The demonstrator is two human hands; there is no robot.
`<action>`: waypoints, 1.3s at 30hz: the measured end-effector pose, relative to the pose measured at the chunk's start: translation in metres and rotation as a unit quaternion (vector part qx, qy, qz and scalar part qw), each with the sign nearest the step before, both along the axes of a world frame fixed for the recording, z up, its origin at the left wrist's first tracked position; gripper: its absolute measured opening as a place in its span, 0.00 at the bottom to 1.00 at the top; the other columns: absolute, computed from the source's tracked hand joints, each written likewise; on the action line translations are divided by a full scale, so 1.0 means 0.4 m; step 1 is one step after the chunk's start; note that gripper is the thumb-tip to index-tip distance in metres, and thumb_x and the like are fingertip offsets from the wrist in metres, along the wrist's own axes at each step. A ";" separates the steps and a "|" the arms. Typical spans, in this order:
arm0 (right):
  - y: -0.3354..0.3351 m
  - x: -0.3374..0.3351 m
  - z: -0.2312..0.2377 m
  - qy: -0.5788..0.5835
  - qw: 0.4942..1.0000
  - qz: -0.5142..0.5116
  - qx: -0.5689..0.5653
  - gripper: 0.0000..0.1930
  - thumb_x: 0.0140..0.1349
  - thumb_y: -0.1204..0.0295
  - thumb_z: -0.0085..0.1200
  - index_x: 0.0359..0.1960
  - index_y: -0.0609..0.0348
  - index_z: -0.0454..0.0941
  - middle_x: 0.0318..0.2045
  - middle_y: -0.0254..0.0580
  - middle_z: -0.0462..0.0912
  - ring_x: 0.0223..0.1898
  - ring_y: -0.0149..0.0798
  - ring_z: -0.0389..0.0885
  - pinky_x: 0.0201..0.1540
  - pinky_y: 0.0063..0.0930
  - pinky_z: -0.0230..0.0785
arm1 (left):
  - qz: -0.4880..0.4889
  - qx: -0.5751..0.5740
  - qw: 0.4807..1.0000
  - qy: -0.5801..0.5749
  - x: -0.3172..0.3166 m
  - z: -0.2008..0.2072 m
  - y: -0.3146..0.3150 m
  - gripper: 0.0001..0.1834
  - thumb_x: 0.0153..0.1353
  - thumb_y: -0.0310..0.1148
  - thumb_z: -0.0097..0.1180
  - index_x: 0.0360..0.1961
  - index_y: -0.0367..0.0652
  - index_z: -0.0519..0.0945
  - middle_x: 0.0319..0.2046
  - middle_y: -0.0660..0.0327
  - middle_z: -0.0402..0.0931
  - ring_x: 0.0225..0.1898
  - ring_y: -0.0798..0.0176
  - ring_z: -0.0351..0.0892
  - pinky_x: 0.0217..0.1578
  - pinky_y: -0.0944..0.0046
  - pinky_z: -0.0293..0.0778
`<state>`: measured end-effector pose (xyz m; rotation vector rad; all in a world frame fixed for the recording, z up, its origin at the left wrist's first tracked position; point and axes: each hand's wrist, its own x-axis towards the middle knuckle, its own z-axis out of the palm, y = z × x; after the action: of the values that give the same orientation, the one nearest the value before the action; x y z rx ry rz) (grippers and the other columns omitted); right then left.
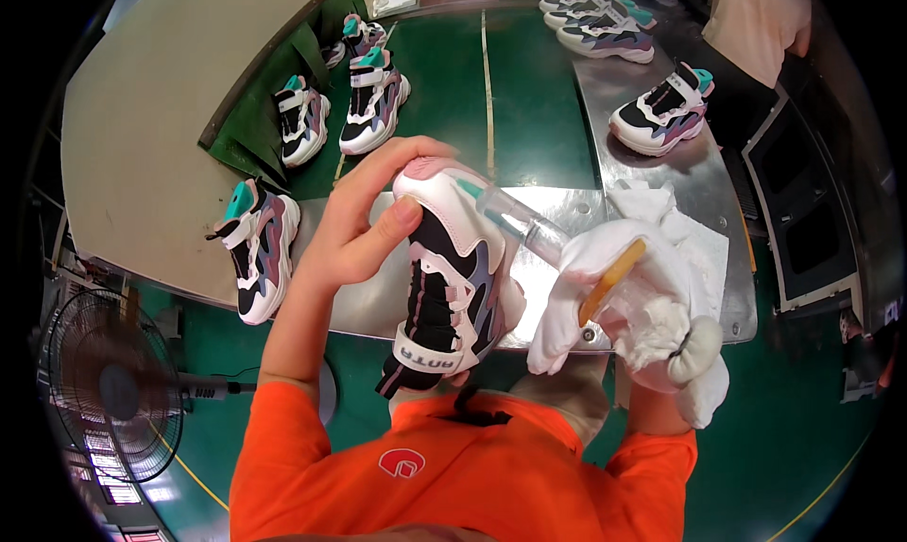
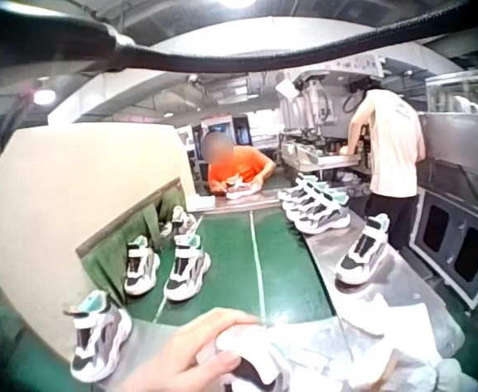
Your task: The person applies glue to the seams of a multi-colored sneaker using a syringe with a brush tip. They hold the shoe in their left hand and apply the adhesive along the edges of the sole and upper, then place the shoe on a metal table. The process is repeated for multiple shoes in a factory setting.
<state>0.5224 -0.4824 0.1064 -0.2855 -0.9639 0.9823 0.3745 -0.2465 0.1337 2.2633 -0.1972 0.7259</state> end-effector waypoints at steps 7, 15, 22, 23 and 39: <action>0.007 -0.001 0.015 -0.025 0.998 -0.037 -0.040 0.38 0.31 0.65 0.60 0.47 0.81 0.69 0.30 0.63 0.74 0.26 0.55 0.79 0.29 0.43 0.76 | -0.013 0.010 1.000 -0.013 0.003 -0.002 0.001 0.26 0.63 0.42 0.50 0.57 0.34 0.73 0.49 0.53 0.76 0.50 0.58 0.76 0.53 0.62 0.69; 0.033 0.004 0.018 -0.048 0.995 -0.038 -0.075 0.41 0.34 0.56 0.61 0.47 0.80 0.69 0.34 0.60 0.74 0.26 0.50 0.78 0.28 0.37 0.73 | -0.002 -0.064 0.998 0.001 -0.015 -0.032 0.032 0.28 0.67 0.45 0.49 0.61 0.34 0.69 0.50 0.53 0.76 0.52 0.60 0.75 0.55 0.63 0.68; 0.093 -0.010 0.031 -0.108 0.949 -0.121 -0.272 0.44 0.37 0.48 0.60 0.48 0.79 0.68 0.38 0.57 0.73 0.25 0.46 0.77 0.28 0.32 0.71 | 0.041 -0.171 0.984 -0.037 -0.027 -0.082 0.066 0.25 0.70 0.43 0.49 0.59 0.35 0.71 0.51 0.55 0.76 0.53 0.62 0.74 0.55 0.64 0.67; 0.101 -0.037 0.048 -0.087 0.915 -0.179 -0.350 0.43 0.38 0.49 0.58 0.47 0.79 0.68 0.37 0.57 0.73 0.24 0.46 0.77 0.28 0.32 0.71 | 0.048 -0.183 0.981 -0.038 -0.035 -0.091 0.078 0.26 0.70 0.43 0.49 0.60 0.34 0.70 0.52 0.55 0.75 0.53 0.63 0.73 0.56 0.64 0.67; 0.212 -0.033 -0.110 0.102 0.972 0.011 -0.210 0.50 0.24 0.69 0.77 0.50 0.92 0.66 0.43 0.75 0.75 0.35 0.50 0.81 0.34 0.31 0.78 | 0.122 -0.349 0.923 -0.104 -0.049 -0.271 0.191 0.29 0.72 0.46 0.43 0.61 0.30 0.66 0.54 0.52 0.74 0.55 0.62 0.73 0.57 0.66 0.66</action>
<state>0.5092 -0.3975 0.0625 -0.5154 -0.5666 1.2090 0.3549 -0.1703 0.0254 1.5380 0.2249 0.9820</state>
